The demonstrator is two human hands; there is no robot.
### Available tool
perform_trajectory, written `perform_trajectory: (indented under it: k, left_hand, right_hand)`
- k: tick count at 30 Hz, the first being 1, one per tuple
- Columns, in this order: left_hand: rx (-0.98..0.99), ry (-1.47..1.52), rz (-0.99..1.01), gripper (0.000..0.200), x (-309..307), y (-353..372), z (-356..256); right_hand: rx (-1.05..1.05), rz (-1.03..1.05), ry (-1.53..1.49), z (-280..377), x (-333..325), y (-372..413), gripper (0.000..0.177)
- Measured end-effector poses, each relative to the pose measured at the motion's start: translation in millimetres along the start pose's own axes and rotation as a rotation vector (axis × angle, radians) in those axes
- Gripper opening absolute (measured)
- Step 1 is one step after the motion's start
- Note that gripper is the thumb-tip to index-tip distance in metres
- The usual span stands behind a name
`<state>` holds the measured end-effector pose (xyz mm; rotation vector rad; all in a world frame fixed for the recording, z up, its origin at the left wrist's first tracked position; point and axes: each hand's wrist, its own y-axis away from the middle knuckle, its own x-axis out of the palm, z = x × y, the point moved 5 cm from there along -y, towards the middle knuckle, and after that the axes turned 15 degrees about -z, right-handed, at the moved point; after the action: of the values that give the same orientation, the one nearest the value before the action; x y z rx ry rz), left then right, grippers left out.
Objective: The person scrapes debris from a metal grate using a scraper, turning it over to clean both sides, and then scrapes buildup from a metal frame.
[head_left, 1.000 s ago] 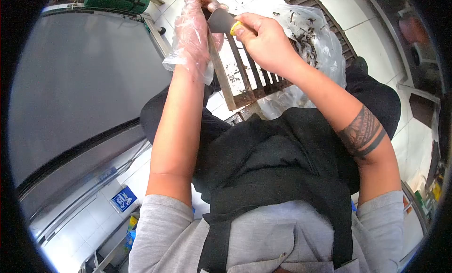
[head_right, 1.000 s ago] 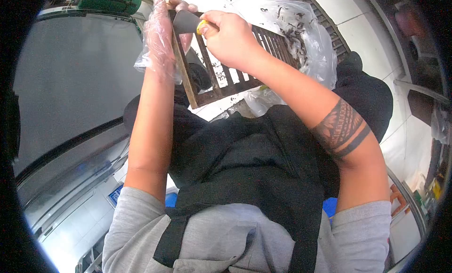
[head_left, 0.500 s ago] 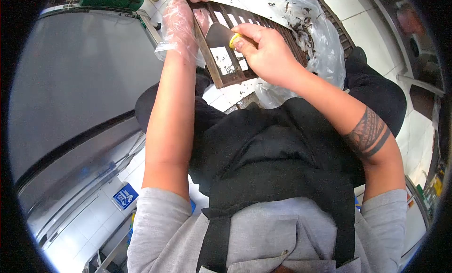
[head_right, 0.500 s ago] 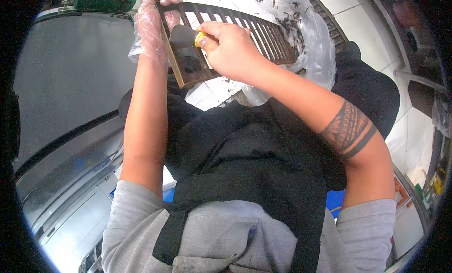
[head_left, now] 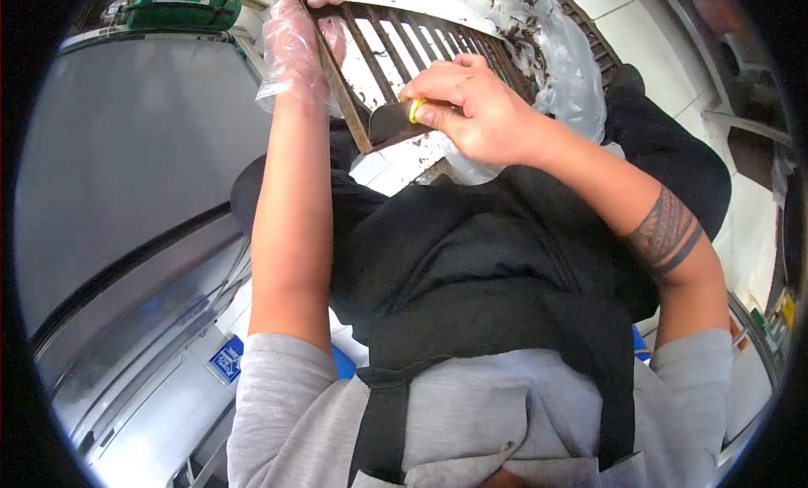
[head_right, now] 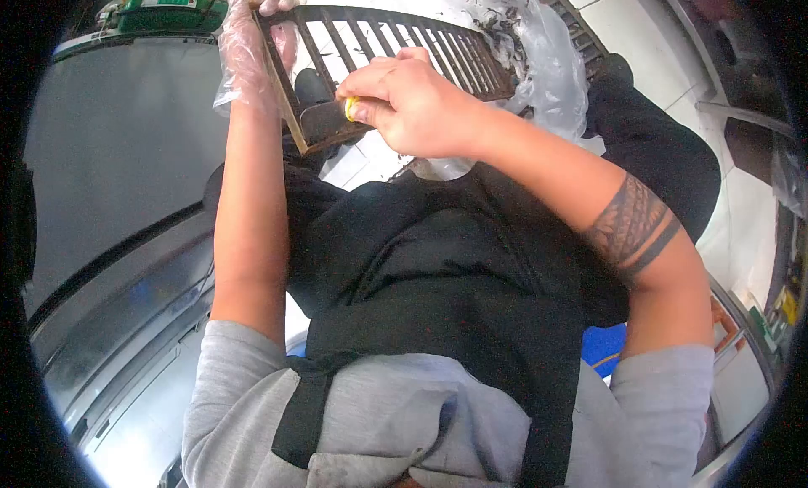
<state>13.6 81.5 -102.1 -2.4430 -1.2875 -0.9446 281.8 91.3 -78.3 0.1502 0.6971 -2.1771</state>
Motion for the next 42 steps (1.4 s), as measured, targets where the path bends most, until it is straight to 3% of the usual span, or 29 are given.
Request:
perform_trajectory:
  k: [1,3,5,7,8,10,11,12,14,16,17,18,19,21,23,25,27,28,31,32,33,34,35,36,38,40,41,42]
  left_hand:
    - [-0.002,0.011,0.008,0.036,8.6,9.9,-9.8]
    - [0.024,-0.735,-0.39,0.041,25.4,60.7,-31.3]
    - [-0.023,-0.708,-0.316,0.048,4.4,47.4,-24.3]
    - [-0.059,-0.528,-0.224,0.039,28.0,57.4,-25.4]
    - [-0.078,-0.602,-0.234,0.022,17.9,48.1,-24.8]
    - [0.032,-0.623,-0.128,0.012,22.5,43.8,-30.3]
    - [-0.098,-0.506,-0.117,0.008,18.7,37.0,-26.6]
    - [-0.112,-0.386,-0.069,0.014,6.6,20.9,-21.7]
    - [-0.132,-0.421,-0.057,0.011,2.5,11.0,-20.6]
    - [-0.168,-0.515,-0.076,0.007,4.0,10.2,-27.8]
    - [-0.187,-0.55,-0.107,0.007,7.7,11.5,-32.2]
    - [-0.135,-0.7,0.131,0.013,-25.8,-40.0,-38.2]
    - [-0.214,-0.691,-0.106,0.015,-32.5,-51.6,-38.9]
    - [-0.356,-0.69,0.039,0.017,-44.8,-103.6,-41.2]
    - [-0.219,-0.816,-0.096,0.019,-15.3,-102.2,-50.6]
    - [-0.269,-0.825,0.007,0.013,4.6,-115.6,-47.5]
    - [-0.184,-0.727,0.101,0.034,10.8,-125.0,-41.5]
    - [-0.18,-0.72,0.105,0.034,19.5,-106.2,-39.3]
    - [-0.237,-0.805,0.034,0.085,57.0,16.3,-38.3]
    - [-0.283,-0.691,0.039,0.084,44.1,18.9,-30.2]
    - [-0.32,-0.593,0.02,0.084,16.8,24.1,-28.1]
    - [-0.364,-0.578,0.061,0.084,29.9,49.2,-36.4]
    - [-0.391,-0.57,0.07,0.083,42.6,64.5,-38.3]
    - [-0.382,-0.547,-0.013,0.081,40.8,66.7,-39.3]
    - [-0.363,-0.545,-0.047,0.067,46.4,74.8,-43.6]
    - [-0.375,-0.523,-0.112,0.047,46.3,70.9,-47.7]
    - [-0.447,-0.443,-0.029,0.047,45.4,65.0,-48.6]
    - [-0.355,-0.522,-0.035,0.055,38.8,63.5,-53.9]
  right_hand:
    - [-0.003,-0.002,0.013,-2.1,-1.1,-3.9,0.02]
    - [-0.102,0.118,-0.057,-1.3,-4.0,-14.3,0.022]
    - [-0.242,0.161,-0.005,4.8,-5.8,-25.1,0.026]
    - [-0.135,0.355,0.114,11.3,-9.5,-33.7,0.02]
    - [-0.201,0.159,0.1,-1.1,-11.4,-28.7,0.012]
    - [-0.122,0.184,0.173,-11.6,-28.2,-29.8,0.007]
    - [-0.104,0.203,0.251,-6.2,-41.5,-32.6,0.008]
    - [-0.062,0.189,0.271,-4.7,-51.8,-36.8,0.009]
    - [-0.025,0.163,0.295,-1.2,-63.5,-39.4,0.01]
    - [-0.001,-0.112,0.104,5.8,-81.3,-40.1,0.012]
    - [-0.002,-0.128,0.12,8.8,-87.0,-41.8,0.012]
    - [0.042,-0.102,0.122,8.7,-91.2,-43.5,0.012]
    - [0.09,-0.076,0.127,10.2,-97.9,-45.5,0.012]
    - [0.099,-0.114,0.112,20.8,-113.8,-49.7,0.013]
    - [0.161,-0.167,0.055,25.9,-125.1,-52.9,0.013]
    - [0.188,-0.187,0.069,24.1,-131.2,-55.0,0.014]
    - [0.249,-0.281,0.043,15.7,-137.6,-56.2,0.015]
    - [0.285,-0.289,0.017,15.7,-143.3,-57.3,0.018]
    - [0.318,-0.369,0.02,5.7,-148.0,-59.9,0.019]
    - [0.261,-0.417,0.111,-6.2,-146.4,-64.2,0.021]
    - [0.469,-0.38,-0.146,-1.1,-152.3,-59.3,0.024]
    - [0.239,-0.445,-0.044,-11.0,-152.8,-63.8,0.025]
    - [0.195,-0.368,0.082,-36.8,-148.2,-64.4,0.026]
    - [0.419,-0.307,-0.123,-22.6,-156.1,-59.1,0.027]
    - [0.604,-0.258,-0.103,-10.2,-158.1,-61.0,0.03]
    - [0.427,-0.262,-0.024,-13.3,-154.2,-67.3,0.029]
    - [0.491,-0.338,-0.159,-8.4,-148.1,-65.9,0.024]
    - [0.513,-0.328,-0.125,0.4,-146.8,-65.8,0.025]
